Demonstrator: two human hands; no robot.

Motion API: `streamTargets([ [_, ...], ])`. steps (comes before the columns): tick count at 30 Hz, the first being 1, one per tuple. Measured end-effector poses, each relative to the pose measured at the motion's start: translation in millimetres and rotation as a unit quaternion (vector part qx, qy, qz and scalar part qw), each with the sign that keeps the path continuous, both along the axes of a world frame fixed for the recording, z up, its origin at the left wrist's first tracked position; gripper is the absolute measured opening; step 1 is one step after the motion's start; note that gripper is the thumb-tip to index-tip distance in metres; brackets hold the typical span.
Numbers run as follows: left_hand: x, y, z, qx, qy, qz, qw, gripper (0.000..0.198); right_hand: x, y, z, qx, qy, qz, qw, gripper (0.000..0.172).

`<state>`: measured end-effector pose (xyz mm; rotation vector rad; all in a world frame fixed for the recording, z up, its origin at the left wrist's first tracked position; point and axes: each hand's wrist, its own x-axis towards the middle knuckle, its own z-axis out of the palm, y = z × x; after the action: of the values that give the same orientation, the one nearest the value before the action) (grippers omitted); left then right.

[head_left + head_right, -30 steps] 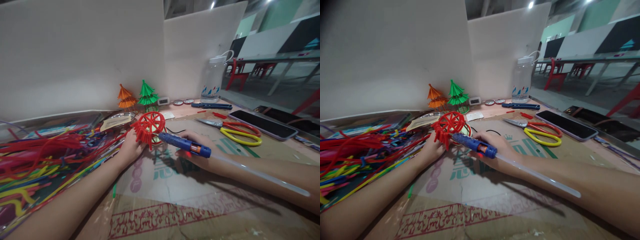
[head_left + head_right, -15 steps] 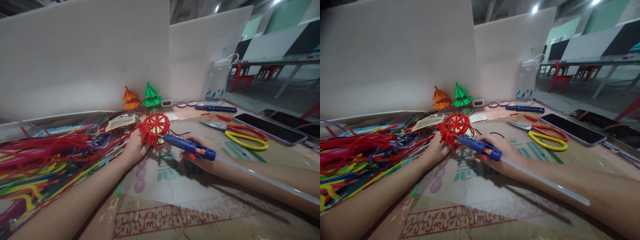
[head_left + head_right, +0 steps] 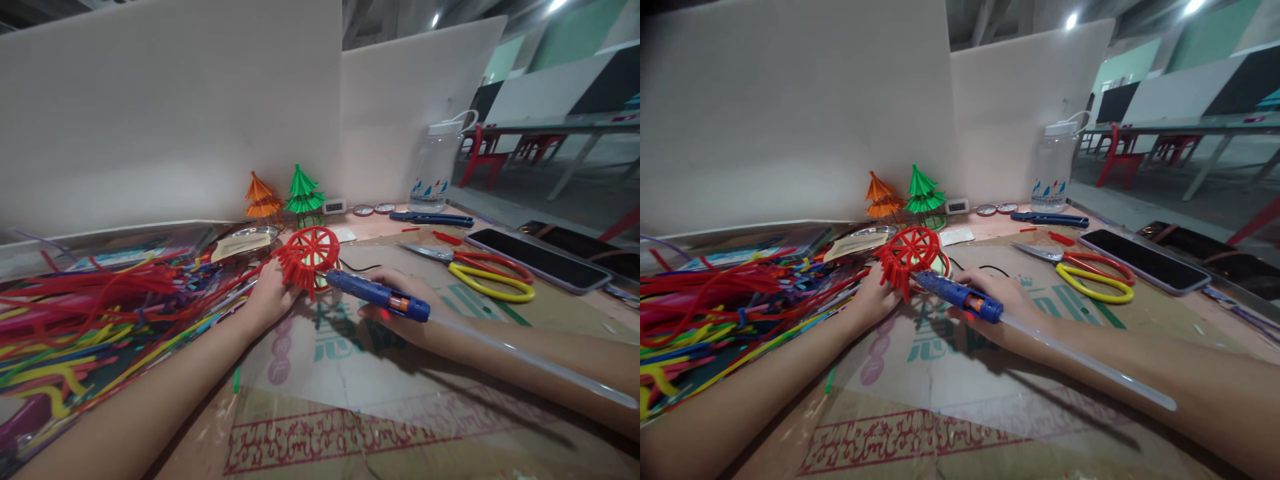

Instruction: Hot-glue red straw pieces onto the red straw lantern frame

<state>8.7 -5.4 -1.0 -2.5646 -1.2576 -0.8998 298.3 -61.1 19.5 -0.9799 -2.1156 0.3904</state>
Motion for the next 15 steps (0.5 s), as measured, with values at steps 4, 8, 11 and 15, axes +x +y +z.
streamTargets([
  [4, 0.0, 0.0, 0.3, -0.002, 0.0, 0.002, 1.0, 0.022, 1.7, 1.1, -1.9, -0.01, -0.006, -0.001, 1.0, 0.023],
  [8, 1.6, 1.0, 1.3, -0.012, -0.002, 0.015, 1.0, 0.02, 1.4, 2.7, -2.6, -0.039, -0.008, -0.014, 0.999, 0.023],
  [11, 2.3, 2.1, 1.1, -0.022, -0.008, 0.033, 0.999, 0.02, 0.2, 3.4, -2.2, -0.059, 0.004, -0.035, 0.998, 0.023],
  [15, 1.4, 2.8, -1.0, -0.038, -0.002, 0.049, 0.998, 0.021, 0.5, 4.5, -3.6, -0.058, 0.014, -0.035, 0.998, 0.024],
])
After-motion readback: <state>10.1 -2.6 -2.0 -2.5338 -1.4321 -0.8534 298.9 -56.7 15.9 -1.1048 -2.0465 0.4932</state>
